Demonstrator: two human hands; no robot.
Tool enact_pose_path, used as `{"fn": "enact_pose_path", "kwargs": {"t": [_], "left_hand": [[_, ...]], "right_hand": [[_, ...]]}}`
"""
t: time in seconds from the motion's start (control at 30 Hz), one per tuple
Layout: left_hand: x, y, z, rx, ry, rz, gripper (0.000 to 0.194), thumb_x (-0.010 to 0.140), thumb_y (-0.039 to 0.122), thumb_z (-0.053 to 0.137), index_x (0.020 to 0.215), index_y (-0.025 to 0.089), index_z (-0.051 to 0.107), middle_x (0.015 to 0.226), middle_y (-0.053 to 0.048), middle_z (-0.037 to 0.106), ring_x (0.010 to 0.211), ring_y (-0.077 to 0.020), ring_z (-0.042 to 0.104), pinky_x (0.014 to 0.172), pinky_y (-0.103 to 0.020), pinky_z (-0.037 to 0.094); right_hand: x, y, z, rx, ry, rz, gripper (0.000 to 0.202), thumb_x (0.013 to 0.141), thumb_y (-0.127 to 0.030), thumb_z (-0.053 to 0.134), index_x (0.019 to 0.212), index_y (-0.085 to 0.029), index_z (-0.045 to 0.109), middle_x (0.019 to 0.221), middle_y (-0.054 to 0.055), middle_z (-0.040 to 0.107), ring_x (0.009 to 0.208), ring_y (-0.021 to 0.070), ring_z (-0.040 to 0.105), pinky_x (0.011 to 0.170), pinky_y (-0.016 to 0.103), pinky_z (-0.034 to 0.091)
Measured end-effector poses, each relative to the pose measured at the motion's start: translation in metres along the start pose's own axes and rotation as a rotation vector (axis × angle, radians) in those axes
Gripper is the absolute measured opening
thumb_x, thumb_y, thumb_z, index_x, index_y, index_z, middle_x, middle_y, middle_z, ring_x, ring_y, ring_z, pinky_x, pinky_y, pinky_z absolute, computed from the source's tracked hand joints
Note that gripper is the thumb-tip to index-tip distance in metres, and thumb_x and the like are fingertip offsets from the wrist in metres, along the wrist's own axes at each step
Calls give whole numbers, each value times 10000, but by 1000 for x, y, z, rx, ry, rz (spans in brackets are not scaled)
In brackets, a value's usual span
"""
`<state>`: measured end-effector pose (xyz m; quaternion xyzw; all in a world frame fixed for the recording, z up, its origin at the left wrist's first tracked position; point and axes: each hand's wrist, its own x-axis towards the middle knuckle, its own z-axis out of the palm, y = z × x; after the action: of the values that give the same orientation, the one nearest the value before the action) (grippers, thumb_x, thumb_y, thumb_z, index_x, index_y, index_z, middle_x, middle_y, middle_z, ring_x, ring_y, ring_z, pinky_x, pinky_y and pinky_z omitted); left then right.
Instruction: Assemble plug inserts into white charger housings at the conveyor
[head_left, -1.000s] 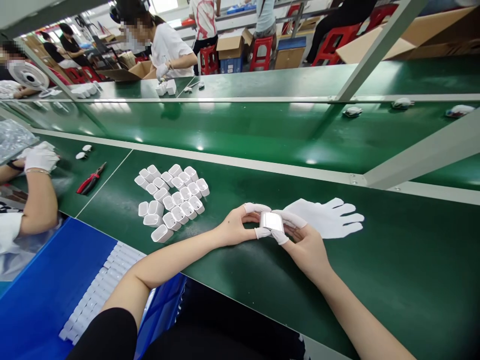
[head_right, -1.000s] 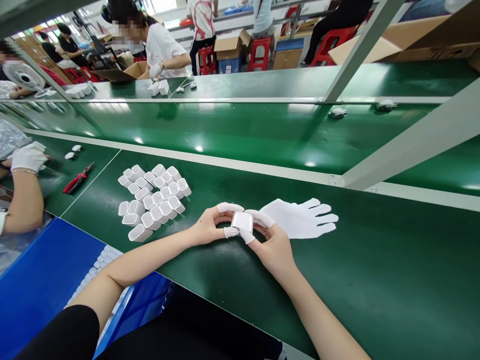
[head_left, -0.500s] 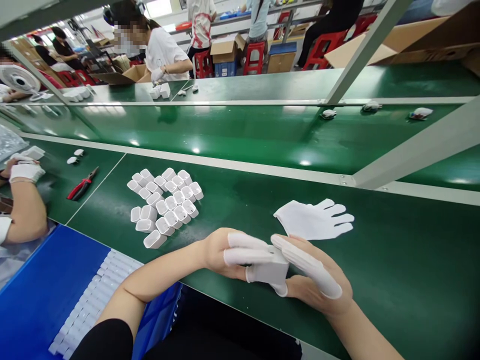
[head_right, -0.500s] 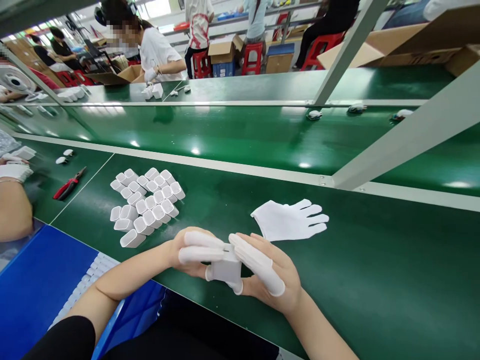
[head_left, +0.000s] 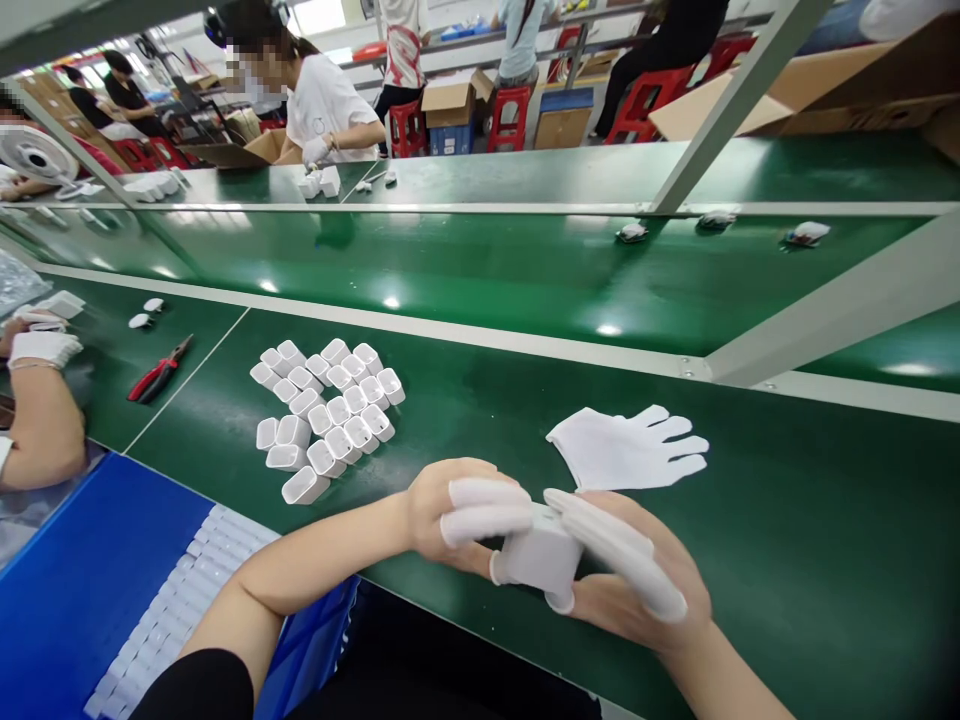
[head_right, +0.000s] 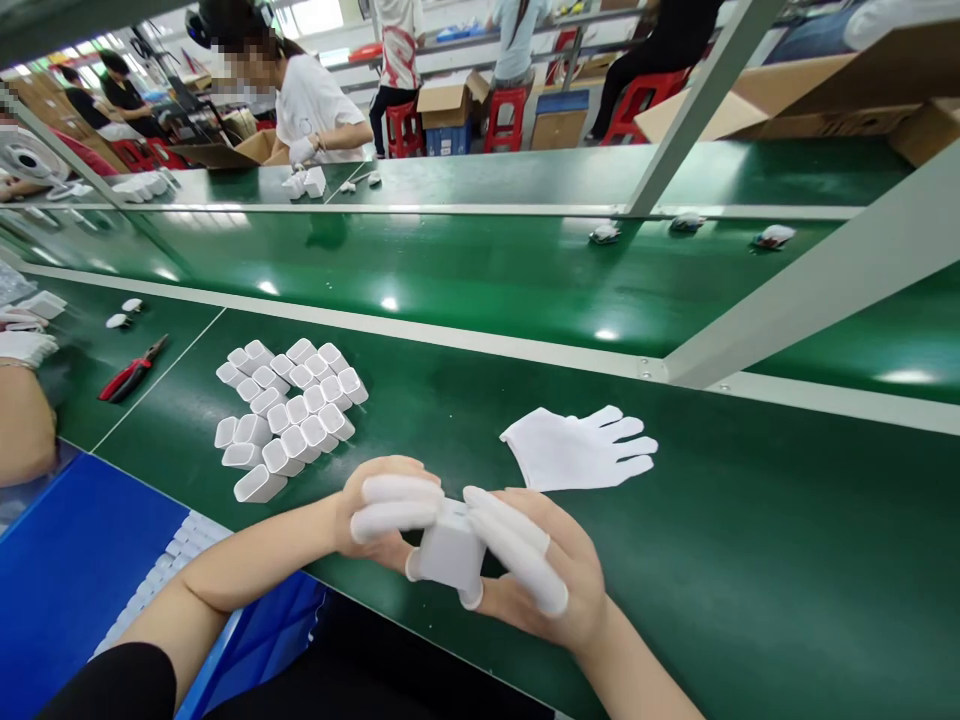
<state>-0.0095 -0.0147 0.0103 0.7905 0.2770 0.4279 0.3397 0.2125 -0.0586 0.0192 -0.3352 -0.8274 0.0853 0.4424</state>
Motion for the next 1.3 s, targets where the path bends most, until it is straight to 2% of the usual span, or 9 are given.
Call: {"fn": "enact_pose_path", "kwargs": {"t": [0.13,0.27,0.5,0.67,0.87,1.0,1.13,1.2,1.3], "left_hand": [[8,9,16,-125,2,-34,509,678,360,732,1126,160,601,949,-89,663,823,-200,640,744,-328,550],[3,9,20,-269,-103,-243,393,585,272,775,930,123,663,780,-39,630,687,-155,597,646,-261,505],[3,-11,34,-565,-69,-596,339,650,299,758,897,112,620,722,-19,628,677,-136,608,661,-246,499],[12,-23,35,-601,-38,-631,340,708,407,706,869,118,625,729,-22,636,654,-126,604,648,-249,492],[22,-21,26,-393,70,-716,377,822,436,508,878,93,653,670,-17,608,591,-111,578,625,-251,493],[33,-13,3,-299,26,-691,506,857,514,438,1086,110,639,833,-62,663,721,-167,638,701,-312,515],[40,5,-36,429,-49,-573,732,795,615,534,1354,149,450,1240,-142,578,1102,-282,558,937,-408,440],[39,11,-55,817,-72,-561,609,841,520,527,1305,128,493,1313,-174,518,1209,-326,469,994,-452,382],[32,9,-77,988,-20,-688,366,861,293,530,1141,64,589,1250,-232,535,1203,-368,443,987,-518,334]], "right_hand": [[5,2,13,205,-30,272,368,775,-264,580,1117,-243,446,821,26,652,661,201,654,564,298,531],[6,-7,18,336,-147,429,216,758,-248,545,946,-246,439,640,-39,540,550,164,550,475,261,426],[5,2,31,547,-80,687,118,864,-320,506,865,-222,440,709,-15,511,617,153,521,554,273,428],[5,11,39,670,-128,673,254,886,-388,486,1074,-221,454,828,18,563,732,184,579,725,354,500],[11,20,50,-11,-59,561,405,787,-389,573,1150,-208,566,940,72,606,857,258,583,806,447,485],[52,54,40,-153,-214,624,405,760,-458,551,1067,-203,620,857,40,673,750,238,622,700,358,506],[119,113,20,-299,-211,732,382,747,-423,558,1025,-170,627,815,64,685,725,249,642,647,315,475],[146,142,13,-418,-173,820,433,773,-415,536,1108,-149,606,914,123,688,825,302,646,672,342,461],[161,175,11,-540,-168,944,473,795,-387,516,1176,-116,586,1004,197,667,936,367,630,699,386,458]]}}
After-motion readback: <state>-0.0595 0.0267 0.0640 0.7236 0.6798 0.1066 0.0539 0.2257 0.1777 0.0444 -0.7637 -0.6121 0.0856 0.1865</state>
